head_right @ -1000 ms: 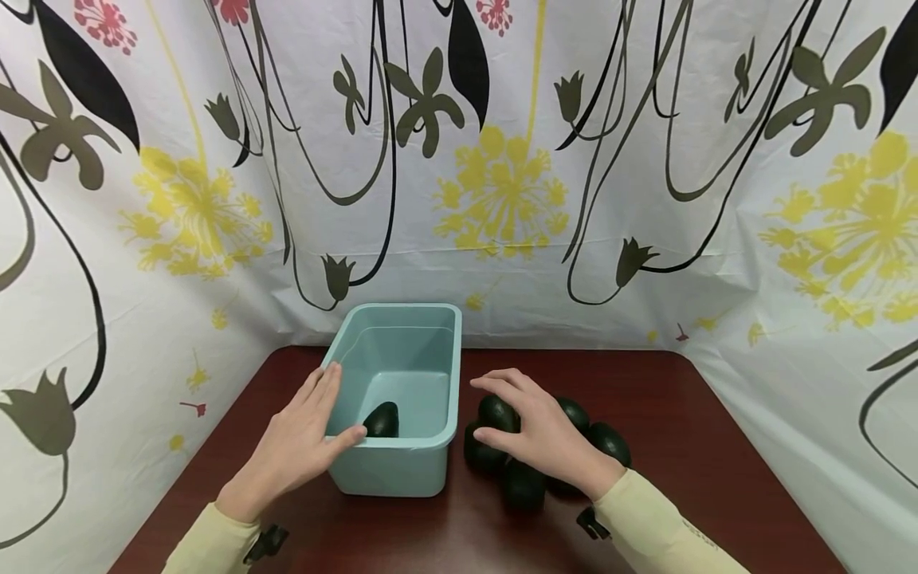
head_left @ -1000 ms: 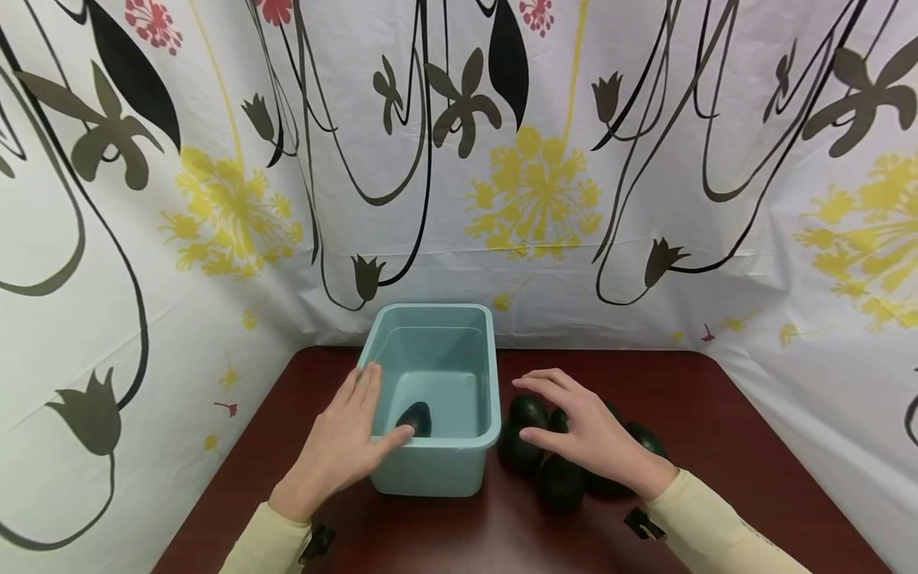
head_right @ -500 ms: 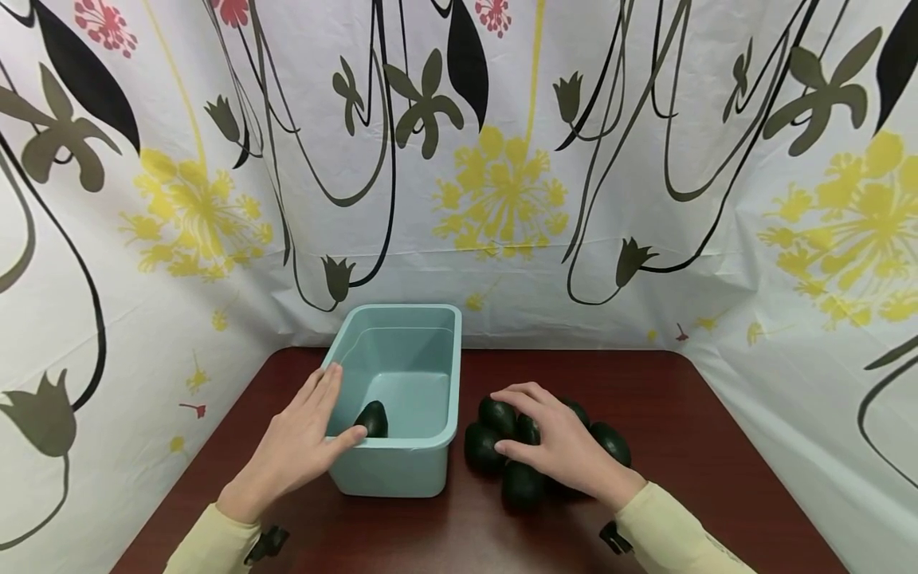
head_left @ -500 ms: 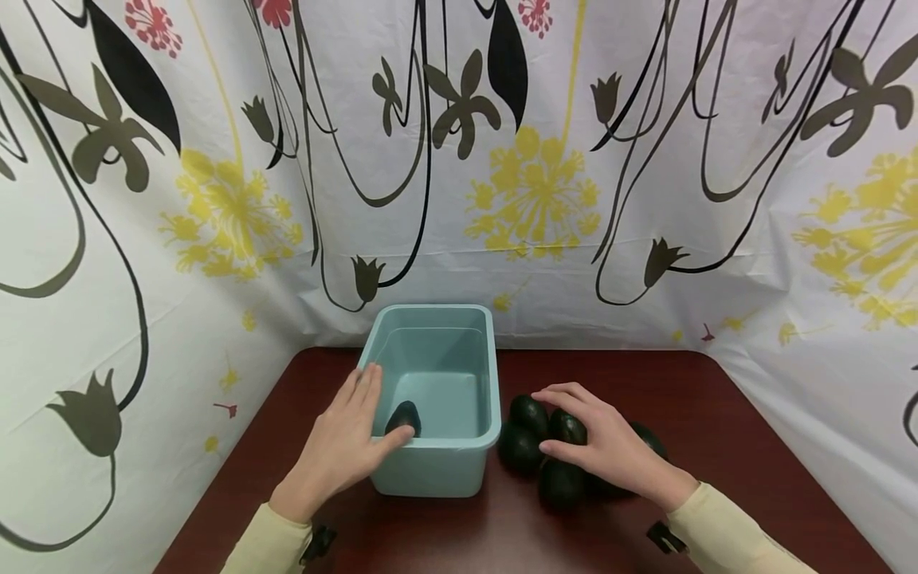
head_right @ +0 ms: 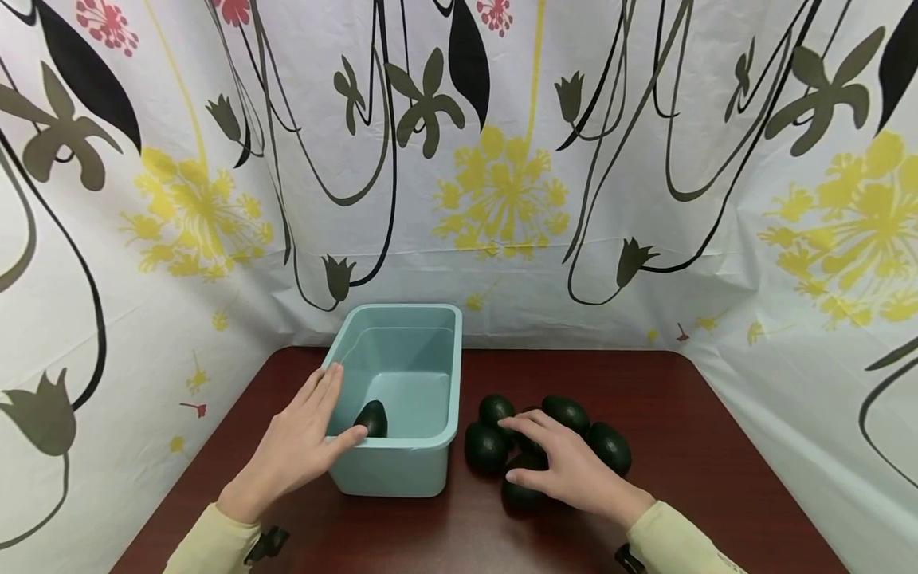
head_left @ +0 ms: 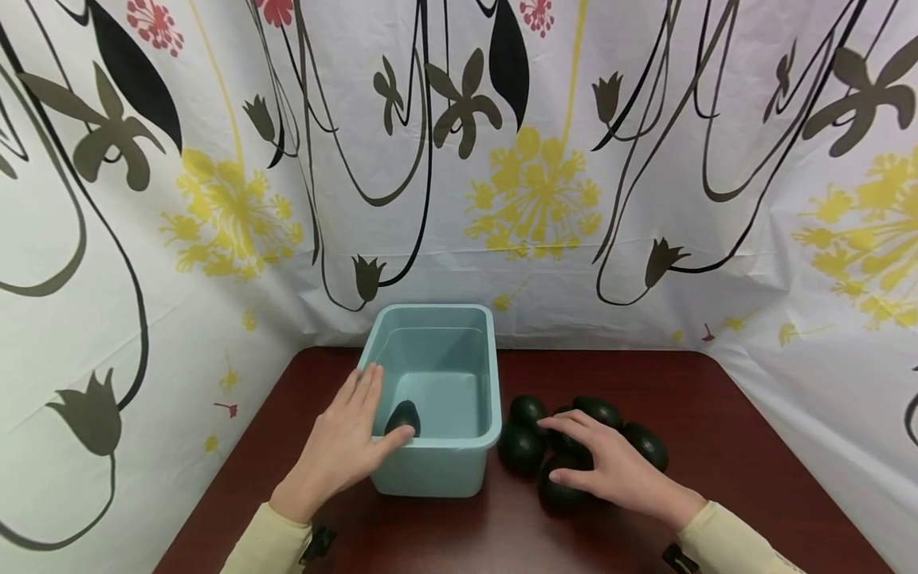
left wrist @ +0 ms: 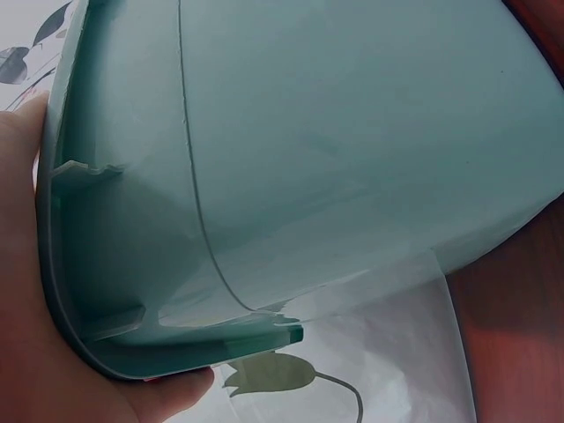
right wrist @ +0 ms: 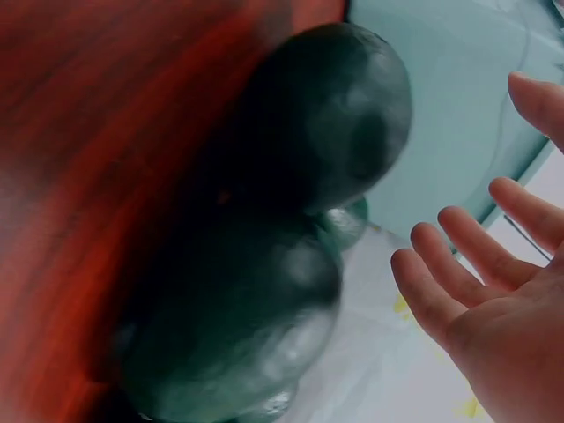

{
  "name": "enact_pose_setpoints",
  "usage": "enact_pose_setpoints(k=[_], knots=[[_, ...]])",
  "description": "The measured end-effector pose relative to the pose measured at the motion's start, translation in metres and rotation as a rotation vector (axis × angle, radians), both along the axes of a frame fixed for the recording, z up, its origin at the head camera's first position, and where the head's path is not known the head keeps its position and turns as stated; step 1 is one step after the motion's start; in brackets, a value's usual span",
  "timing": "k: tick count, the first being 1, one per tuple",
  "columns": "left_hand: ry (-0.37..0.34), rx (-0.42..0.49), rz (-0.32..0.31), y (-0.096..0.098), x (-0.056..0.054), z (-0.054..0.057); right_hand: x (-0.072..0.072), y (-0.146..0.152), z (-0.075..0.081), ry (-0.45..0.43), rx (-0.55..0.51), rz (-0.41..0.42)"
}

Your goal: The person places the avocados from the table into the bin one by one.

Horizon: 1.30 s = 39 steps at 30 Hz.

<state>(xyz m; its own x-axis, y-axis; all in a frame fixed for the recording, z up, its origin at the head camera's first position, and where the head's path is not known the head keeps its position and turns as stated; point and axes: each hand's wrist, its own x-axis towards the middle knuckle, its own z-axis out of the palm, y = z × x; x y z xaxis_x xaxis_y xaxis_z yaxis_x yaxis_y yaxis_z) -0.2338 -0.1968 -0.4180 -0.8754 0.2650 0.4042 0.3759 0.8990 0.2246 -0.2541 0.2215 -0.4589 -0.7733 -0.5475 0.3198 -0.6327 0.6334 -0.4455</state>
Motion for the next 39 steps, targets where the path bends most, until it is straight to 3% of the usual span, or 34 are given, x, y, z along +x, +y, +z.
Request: enact_pose_setpoints(k=[7,19,24,39], knots=[[0.002,0.000,0.001,0.000,0.000,0.000,0.003,0.002,-0.016,0.003,0.038,0.034],[0.001,-0.002,-0.004,0.000,0.001,-0.001,0.003,0.003,-0.026,-0.098,0.048,0.085],[-0.006,-0.003,-0.003,0.000,0.001,-0.002,0.004,0.003,-0.028,-0.145,0.063,0.110],[0.023,0.002,-0.005,-0.002,-0.002,-0.001,0.000,0.004,-0.026,-0.152,0.124,0.183]])
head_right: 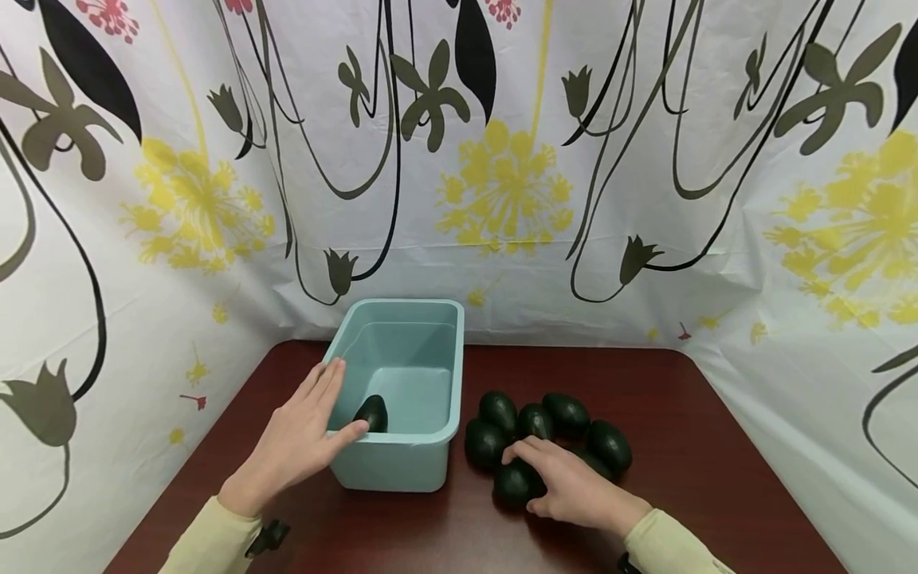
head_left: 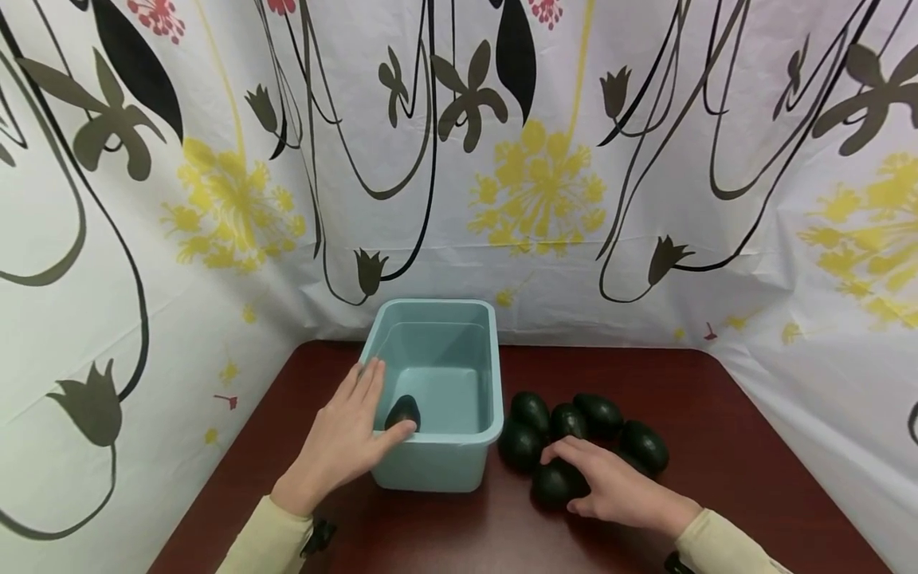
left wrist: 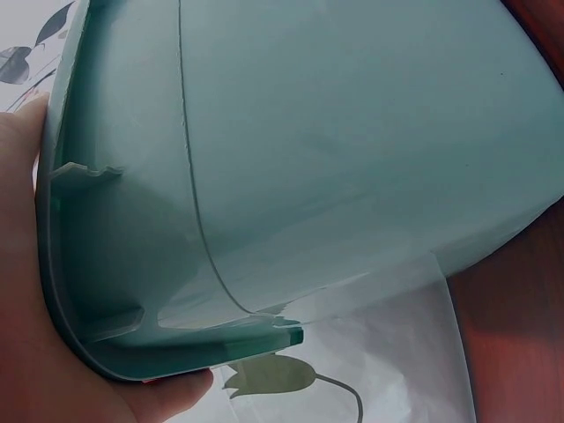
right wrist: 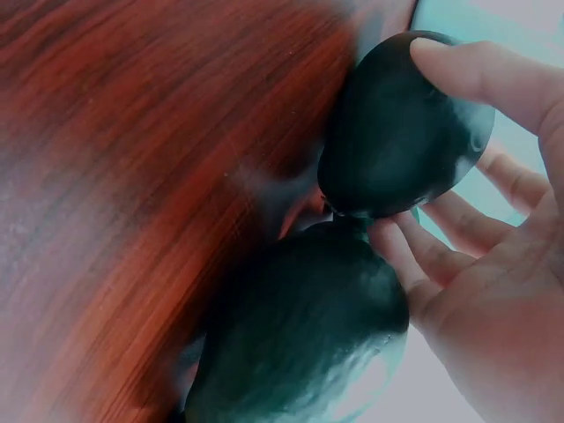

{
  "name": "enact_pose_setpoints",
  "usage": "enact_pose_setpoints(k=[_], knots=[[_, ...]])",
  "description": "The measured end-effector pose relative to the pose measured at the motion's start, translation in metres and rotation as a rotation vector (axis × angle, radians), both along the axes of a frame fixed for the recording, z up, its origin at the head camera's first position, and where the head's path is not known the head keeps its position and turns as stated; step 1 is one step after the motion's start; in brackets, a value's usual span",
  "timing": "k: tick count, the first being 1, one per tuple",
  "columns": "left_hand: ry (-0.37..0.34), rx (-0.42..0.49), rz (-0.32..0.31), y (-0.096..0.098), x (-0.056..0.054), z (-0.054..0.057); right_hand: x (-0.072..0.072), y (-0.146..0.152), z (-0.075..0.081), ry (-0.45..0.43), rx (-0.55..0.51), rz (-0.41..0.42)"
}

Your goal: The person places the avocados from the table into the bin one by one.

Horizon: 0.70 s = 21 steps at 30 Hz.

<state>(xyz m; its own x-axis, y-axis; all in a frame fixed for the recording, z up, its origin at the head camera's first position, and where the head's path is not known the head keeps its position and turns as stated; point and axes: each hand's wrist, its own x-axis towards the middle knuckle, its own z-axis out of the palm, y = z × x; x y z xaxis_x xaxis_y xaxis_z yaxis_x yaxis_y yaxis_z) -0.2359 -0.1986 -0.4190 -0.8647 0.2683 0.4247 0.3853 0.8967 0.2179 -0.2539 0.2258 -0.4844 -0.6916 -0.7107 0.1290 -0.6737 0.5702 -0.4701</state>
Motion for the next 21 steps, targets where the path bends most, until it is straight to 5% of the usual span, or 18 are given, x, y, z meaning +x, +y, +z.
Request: enact_pose_setpoints(k=[21], knots=[[-0.002,0.015,0.003,0.0000,-0.0006,0.0009,0.0020,-0.0060,-0.0087,-0.013,0.006,-0.047]])
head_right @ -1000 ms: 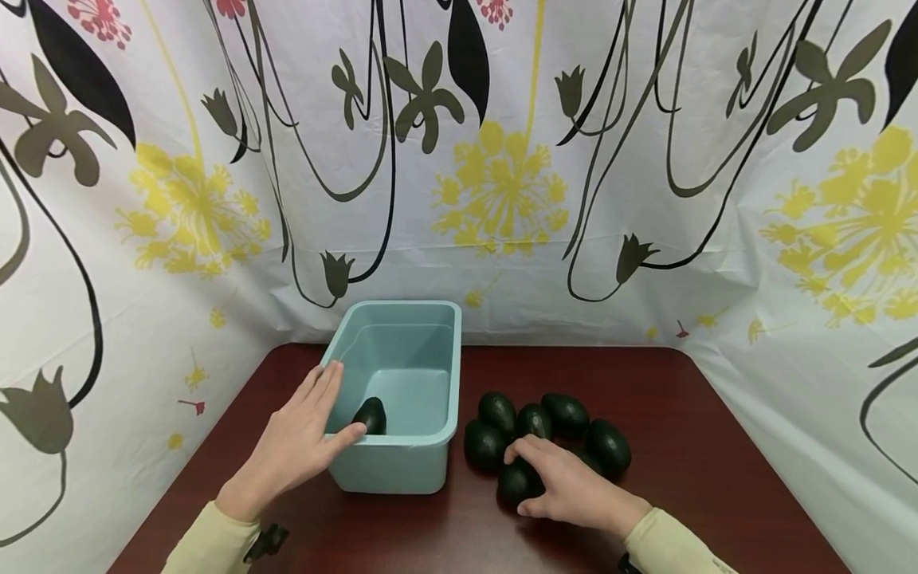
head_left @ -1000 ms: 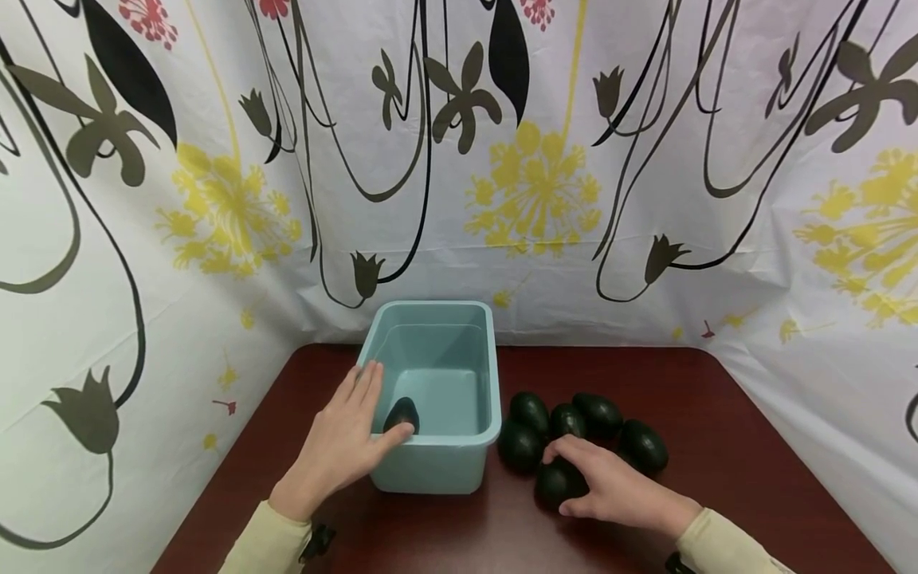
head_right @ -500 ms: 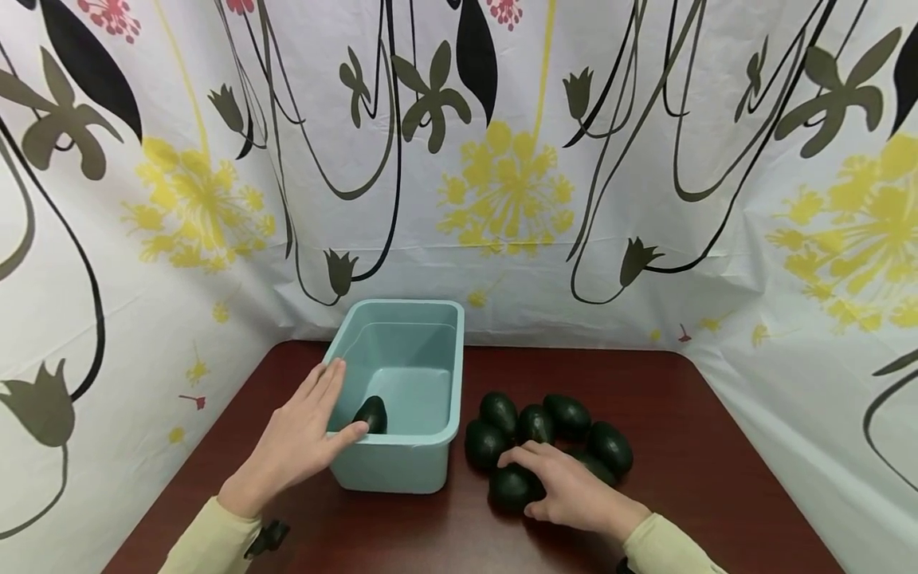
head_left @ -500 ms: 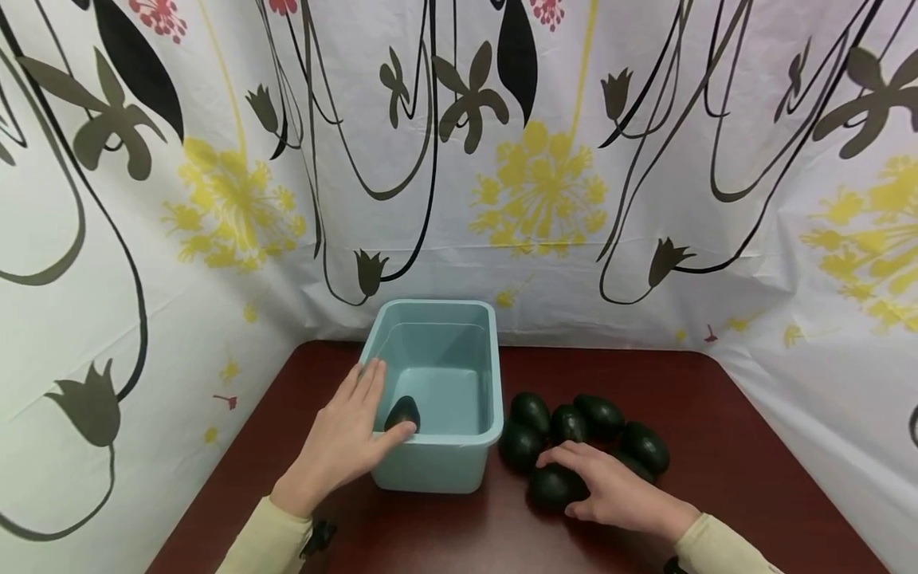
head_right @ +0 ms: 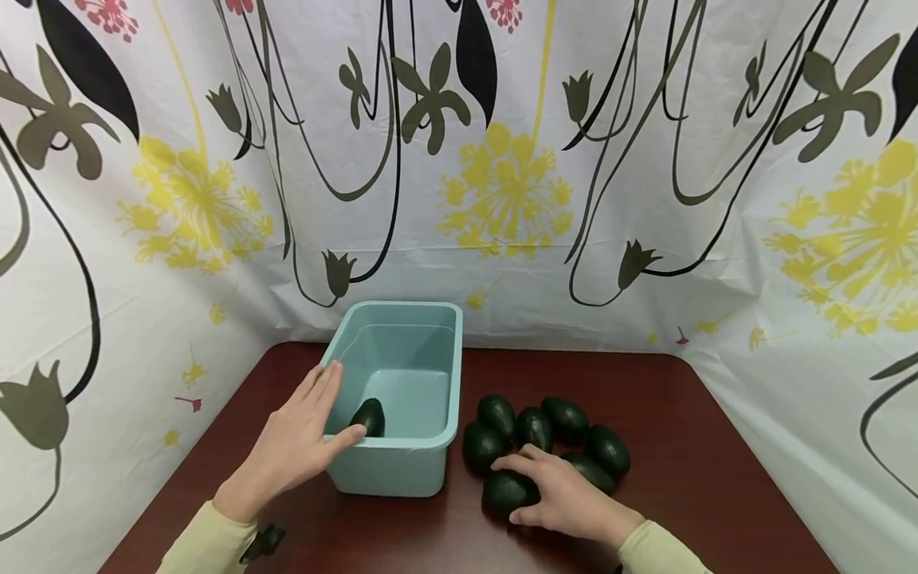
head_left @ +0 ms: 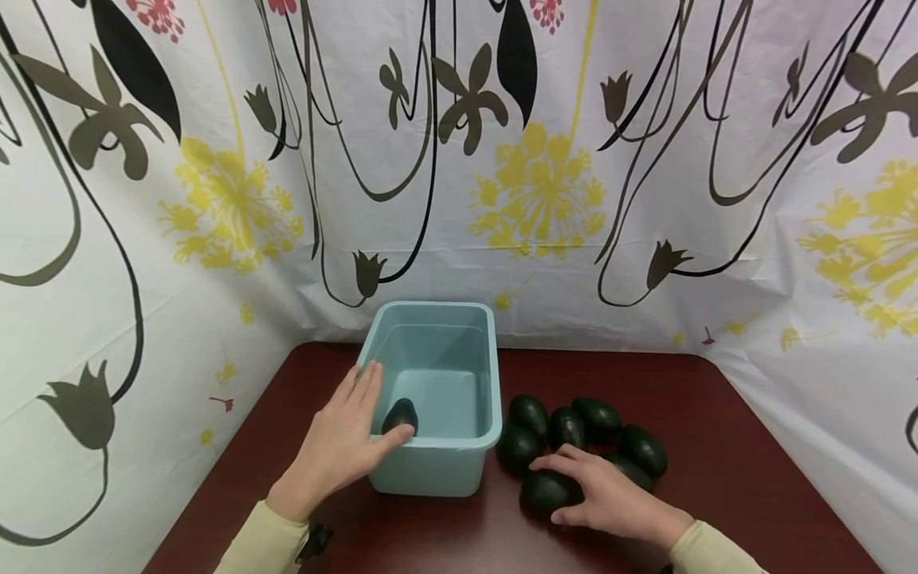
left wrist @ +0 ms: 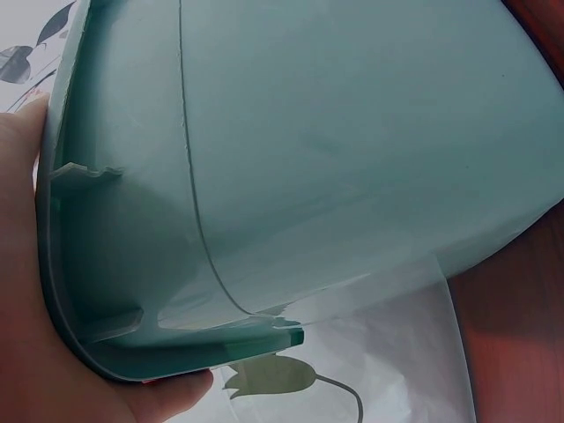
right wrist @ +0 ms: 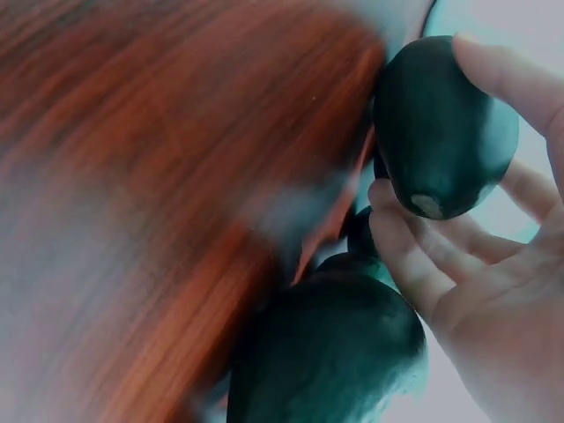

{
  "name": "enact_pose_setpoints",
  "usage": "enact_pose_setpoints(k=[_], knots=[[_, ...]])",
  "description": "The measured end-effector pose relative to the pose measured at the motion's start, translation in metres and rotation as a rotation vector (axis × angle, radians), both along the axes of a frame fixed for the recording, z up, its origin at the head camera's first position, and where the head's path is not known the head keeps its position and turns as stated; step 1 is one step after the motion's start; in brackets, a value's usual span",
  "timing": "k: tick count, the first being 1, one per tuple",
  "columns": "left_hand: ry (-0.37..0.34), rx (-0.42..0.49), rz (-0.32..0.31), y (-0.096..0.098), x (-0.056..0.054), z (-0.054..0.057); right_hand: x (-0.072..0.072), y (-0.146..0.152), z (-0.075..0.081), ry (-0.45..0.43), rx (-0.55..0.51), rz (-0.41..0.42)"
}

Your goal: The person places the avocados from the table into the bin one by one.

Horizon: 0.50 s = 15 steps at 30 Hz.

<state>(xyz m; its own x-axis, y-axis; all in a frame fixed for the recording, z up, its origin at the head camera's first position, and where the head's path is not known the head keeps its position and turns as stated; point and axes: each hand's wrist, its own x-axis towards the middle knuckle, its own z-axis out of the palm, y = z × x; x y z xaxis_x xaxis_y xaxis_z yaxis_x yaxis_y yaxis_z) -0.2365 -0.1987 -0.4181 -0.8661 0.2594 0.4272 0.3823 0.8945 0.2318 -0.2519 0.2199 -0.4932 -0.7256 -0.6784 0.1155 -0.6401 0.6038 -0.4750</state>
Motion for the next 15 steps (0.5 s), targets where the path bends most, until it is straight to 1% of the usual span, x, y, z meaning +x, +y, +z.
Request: enact_pose_setpoints(k=[5,10,15], knots=[[-0.001,-0.004,0.000,0.0005,0.0016,0.0006,0.0014,0.0000,-0.0030,0.043,-0.037,-0.022],[0.002,-0.007,0.000,0.0004,0.0015,0.0012,0.0010,0.0011,-0.0002,0.073,-0.065,-0.045],[0.008,-0.008,-0.007,0.0006,0.0008,0.0013,-0.0001,0.0037,0.0023,0.076,-0.091,-0.049]])
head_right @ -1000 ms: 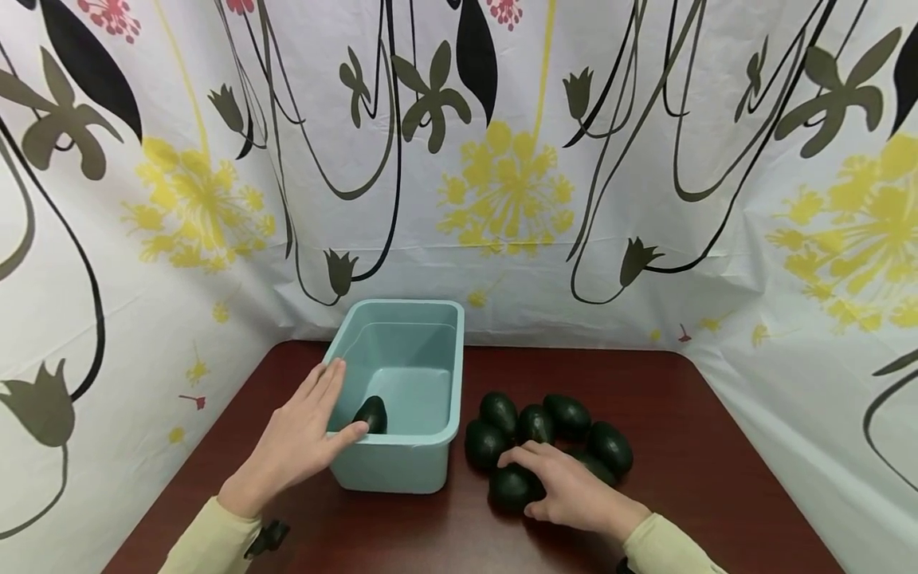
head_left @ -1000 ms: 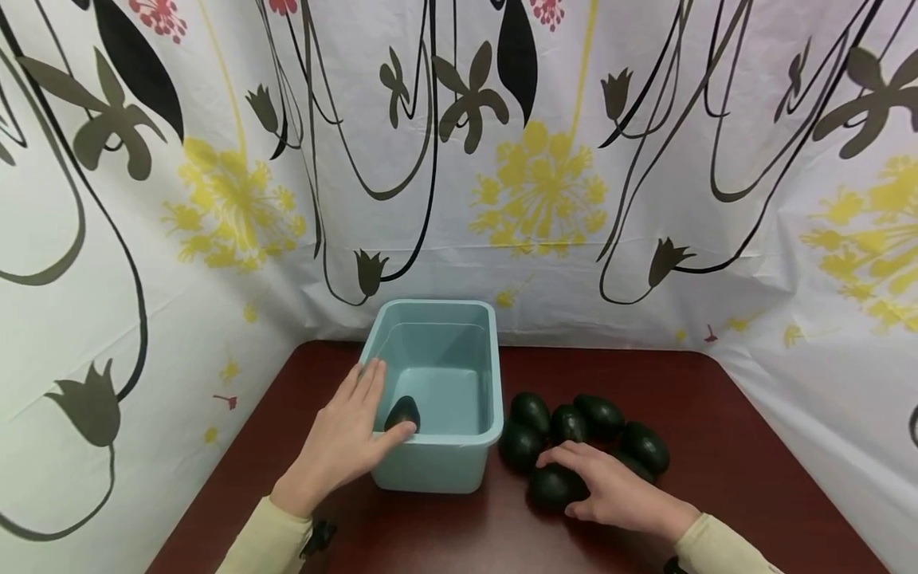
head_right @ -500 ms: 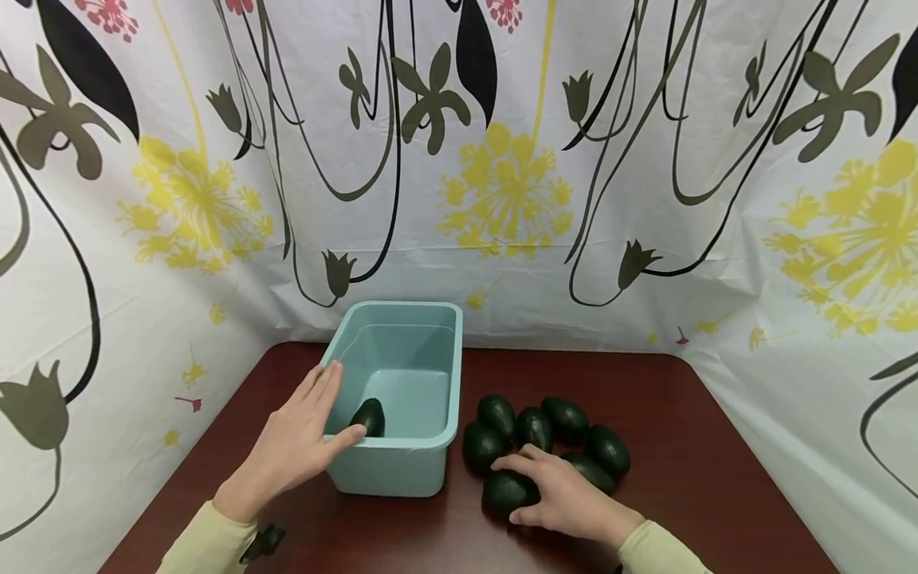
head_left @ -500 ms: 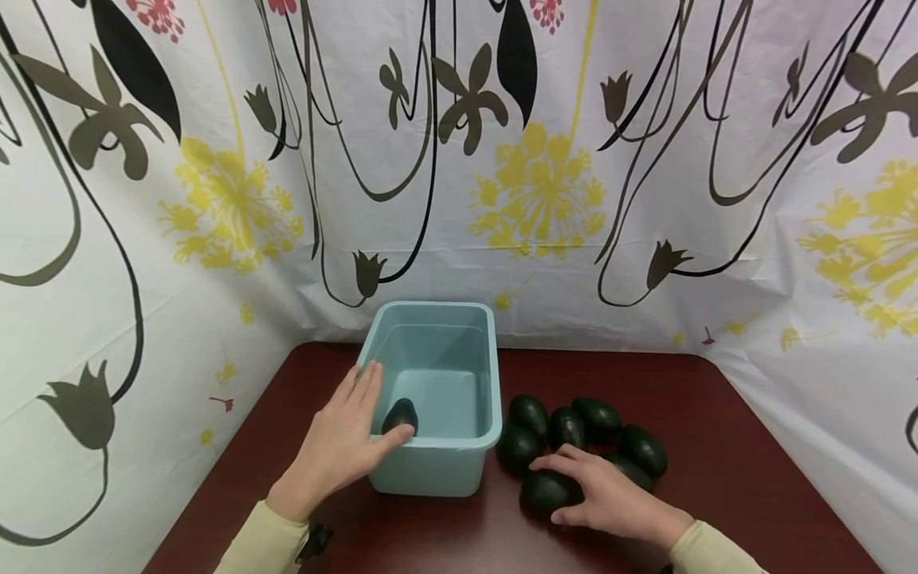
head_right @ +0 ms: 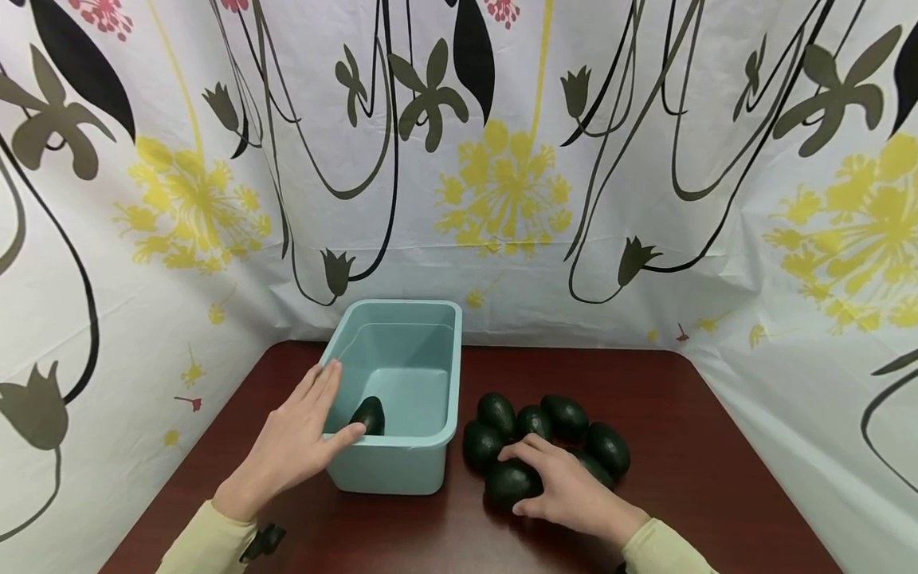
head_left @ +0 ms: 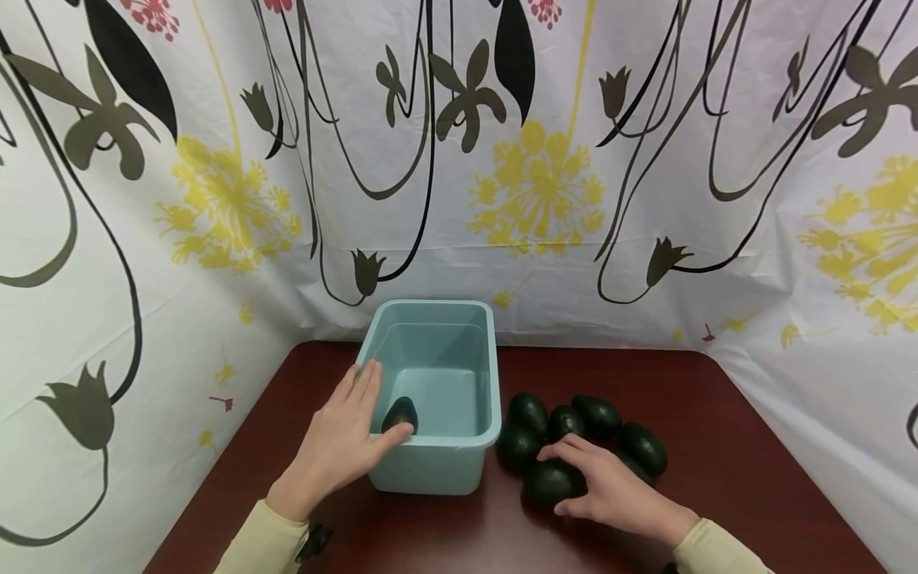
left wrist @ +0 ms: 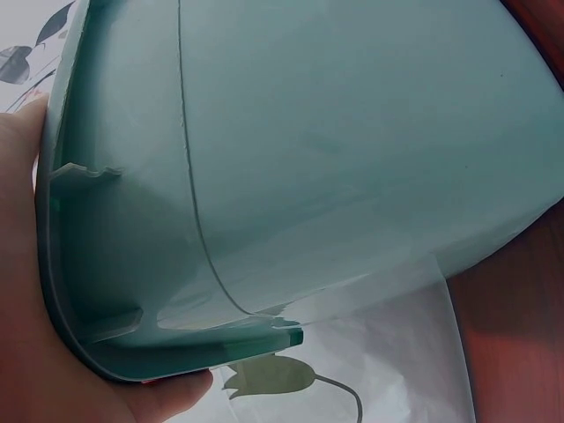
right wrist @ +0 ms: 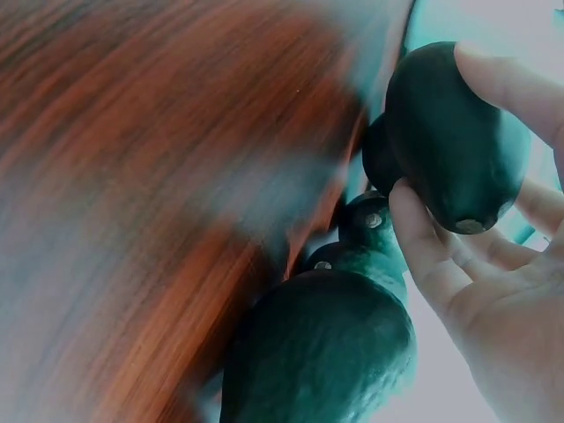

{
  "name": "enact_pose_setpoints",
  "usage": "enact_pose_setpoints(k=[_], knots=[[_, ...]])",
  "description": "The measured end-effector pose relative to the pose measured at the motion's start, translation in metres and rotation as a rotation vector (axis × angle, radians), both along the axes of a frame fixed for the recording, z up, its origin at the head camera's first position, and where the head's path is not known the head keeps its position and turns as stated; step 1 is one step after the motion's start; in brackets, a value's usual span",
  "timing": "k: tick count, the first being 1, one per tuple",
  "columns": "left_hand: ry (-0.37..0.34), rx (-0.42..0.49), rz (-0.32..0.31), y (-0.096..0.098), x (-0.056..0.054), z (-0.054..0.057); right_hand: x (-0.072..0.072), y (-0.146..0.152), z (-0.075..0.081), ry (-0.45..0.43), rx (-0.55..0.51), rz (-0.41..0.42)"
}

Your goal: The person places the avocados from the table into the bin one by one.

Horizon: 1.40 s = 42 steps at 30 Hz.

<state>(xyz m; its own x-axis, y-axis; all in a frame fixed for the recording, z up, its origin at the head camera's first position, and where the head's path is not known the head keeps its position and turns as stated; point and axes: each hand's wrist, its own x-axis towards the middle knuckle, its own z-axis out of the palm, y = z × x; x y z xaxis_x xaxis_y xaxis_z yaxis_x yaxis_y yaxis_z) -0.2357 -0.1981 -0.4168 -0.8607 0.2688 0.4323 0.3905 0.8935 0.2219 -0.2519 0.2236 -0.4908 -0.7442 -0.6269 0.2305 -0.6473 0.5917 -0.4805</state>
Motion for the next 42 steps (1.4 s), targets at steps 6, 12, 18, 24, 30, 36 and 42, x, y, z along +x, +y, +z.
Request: enact_pose_setpoints(k=[6,12,18,24,30,36,42], knots=[[0.002,0.004,-0.001,0.000,0.000,-0.001,0.000,0.002,0.003,0.018,-0.015,0.002],[-0.004,0.001,0.002,0.000,-0.001,-0.001,0.000,0.003,0.005,0.042,-0.017,-0.035],[0.000,0.003,0.002,0.000,0.000,-0.002,0.000,0.003,0.008,0.084,-0.036,-0.068],[0.005,-0.001,0.001,0.000,-0.001,-0.003,-0.001,0.005,0.012,0.130,-0.066,-0.092],[0.011,-0.001,-0.001,0.000,-0.001,-0.003,-0.002,0.008,0.017,0.159,-0.100,-0.120],[0.017,0.001,-0.002,0.000,-0.001,-0.003,-0.001,0.009,0.024,0.161,-0.117,-0.169],[0.019,0.001,0.001,0.000,-0.002,-0.003,-0.002,0.010,0.029,0.200,-0.145,-0.177]])
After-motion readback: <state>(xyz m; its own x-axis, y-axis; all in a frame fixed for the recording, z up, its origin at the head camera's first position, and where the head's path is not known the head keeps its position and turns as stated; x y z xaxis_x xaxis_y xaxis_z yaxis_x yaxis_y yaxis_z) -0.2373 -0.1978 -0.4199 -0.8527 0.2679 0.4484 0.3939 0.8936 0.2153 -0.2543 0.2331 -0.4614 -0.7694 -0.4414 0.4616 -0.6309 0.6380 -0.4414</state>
